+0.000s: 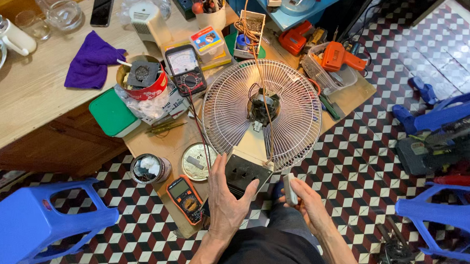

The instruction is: The person repairs a table fan by connecting wires to the motor, using a lighter to heat-shrink insulation, and testing the fan with a power strip. The person handles the fan, wires, lighter, and power strip on a cluttered workbench.

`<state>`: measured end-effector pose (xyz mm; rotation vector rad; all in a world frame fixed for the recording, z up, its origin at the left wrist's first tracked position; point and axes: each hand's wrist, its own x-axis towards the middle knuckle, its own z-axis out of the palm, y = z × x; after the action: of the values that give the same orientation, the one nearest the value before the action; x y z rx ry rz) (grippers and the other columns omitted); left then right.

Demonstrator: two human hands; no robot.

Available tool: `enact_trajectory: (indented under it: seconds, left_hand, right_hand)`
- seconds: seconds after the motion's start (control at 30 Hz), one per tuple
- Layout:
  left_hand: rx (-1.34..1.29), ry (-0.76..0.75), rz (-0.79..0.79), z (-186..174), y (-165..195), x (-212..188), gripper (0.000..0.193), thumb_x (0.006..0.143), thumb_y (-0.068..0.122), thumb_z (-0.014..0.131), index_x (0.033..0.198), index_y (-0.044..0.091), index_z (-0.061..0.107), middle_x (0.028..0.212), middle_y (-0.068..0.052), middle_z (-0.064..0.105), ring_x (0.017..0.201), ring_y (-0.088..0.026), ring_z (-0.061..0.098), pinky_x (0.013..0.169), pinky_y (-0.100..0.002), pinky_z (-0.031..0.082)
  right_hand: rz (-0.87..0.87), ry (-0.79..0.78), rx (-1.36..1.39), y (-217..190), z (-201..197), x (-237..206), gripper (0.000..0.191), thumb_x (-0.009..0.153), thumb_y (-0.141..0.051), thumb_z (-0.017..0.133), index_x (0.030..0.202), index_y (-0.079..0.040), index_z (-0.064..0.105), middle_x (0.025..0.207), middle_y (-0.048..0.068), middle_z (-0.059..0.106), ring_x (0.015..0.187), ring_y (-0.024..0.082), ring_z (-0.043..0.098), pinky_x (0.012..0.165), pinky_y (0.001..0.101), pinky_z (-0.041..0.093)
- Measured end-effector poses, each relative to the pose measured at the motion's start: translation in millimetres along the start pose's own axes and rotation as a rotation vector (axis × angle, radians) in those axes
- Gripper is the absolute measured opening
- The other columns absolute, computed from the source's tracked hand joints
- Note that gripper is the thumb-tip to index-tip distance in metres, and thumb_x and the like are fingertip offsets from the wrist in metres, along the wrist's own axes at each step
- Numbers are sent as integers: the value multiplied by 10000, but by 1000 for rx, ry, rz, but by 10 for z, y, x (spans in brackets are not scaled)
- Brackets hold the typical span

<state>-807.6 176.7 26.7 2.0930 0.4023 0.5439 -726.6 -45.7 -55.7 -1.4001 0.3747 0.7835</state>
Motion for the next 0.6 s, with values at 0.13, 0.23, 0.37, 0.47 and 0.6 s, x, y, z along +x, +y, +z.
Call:
enact_trajectory:
  seconds: [0.13, 0.23, 0.37, 0.47, 0.6]
  left_hand:
    - [98, 130, -110, 94, 80, 81, 832, 852, 327, 791, 1477, -42, 385, 1505, -256, 422, 1415, -398, 402, 1149, -488, 355]
    - [158, 237, -125, 209, 238, 185, 706, 865, 303, 775, 1414, -31, 484, 1471, -245, 467, 1401, -384, 423, 1149, -482, 360]
    - [334, 289, 41, 495, 549, 431, 480, 870, 303, 776, 1242, 25, 654, 1322, -156, 626, 1338, -317, 509, 1150, -474, 374]
    - [494, 204, 14, 777, 635, 876, 444, 845, 341, 789, 1155, 34, 706, 1106, -119, 717, 1156, -288, 601, 1079, -465, 388]
    - [544, -177, -445, 1021, 523, 1450, 356, 867, 418, 725, 1096, 146, 755, 777, -82, 762, 826, -262, 726, 944, -435, 462]
  right_hand:
    - [-64, -124, -58, -457, -94, 306, 512, 965, -403, 577, 1294, -12, 618, 1019, 131, 689, 875, 201, 717, 780, 344, 595]
    - [-90, -245, -15, -740, -229, 511, 497, 975, -370, 585, 1309, -3, 613, 1035, 119, 705, 871, 194, 705, 771, 340, 572]
    - [-22, -290, -54, -1028, -460, 766, 498, 974, -378, 572, 1315, -16, 607, 1032, 91, 701, 887, 185, 712, 762, 332, 568]
    - [22, -331, -138, -1219, -617, 963, 515, 964, -397, 575, 1340, -46, 597, 1012, 85, 697, 882, 183, 711, 751, 330, 565]
    - [70, -351, -233, -1428, -787, 1179, 561, 939, -428, 584, 1360, -58, 601, 1007, 85, 703, 873, 190, 709, 741, 340, 560]
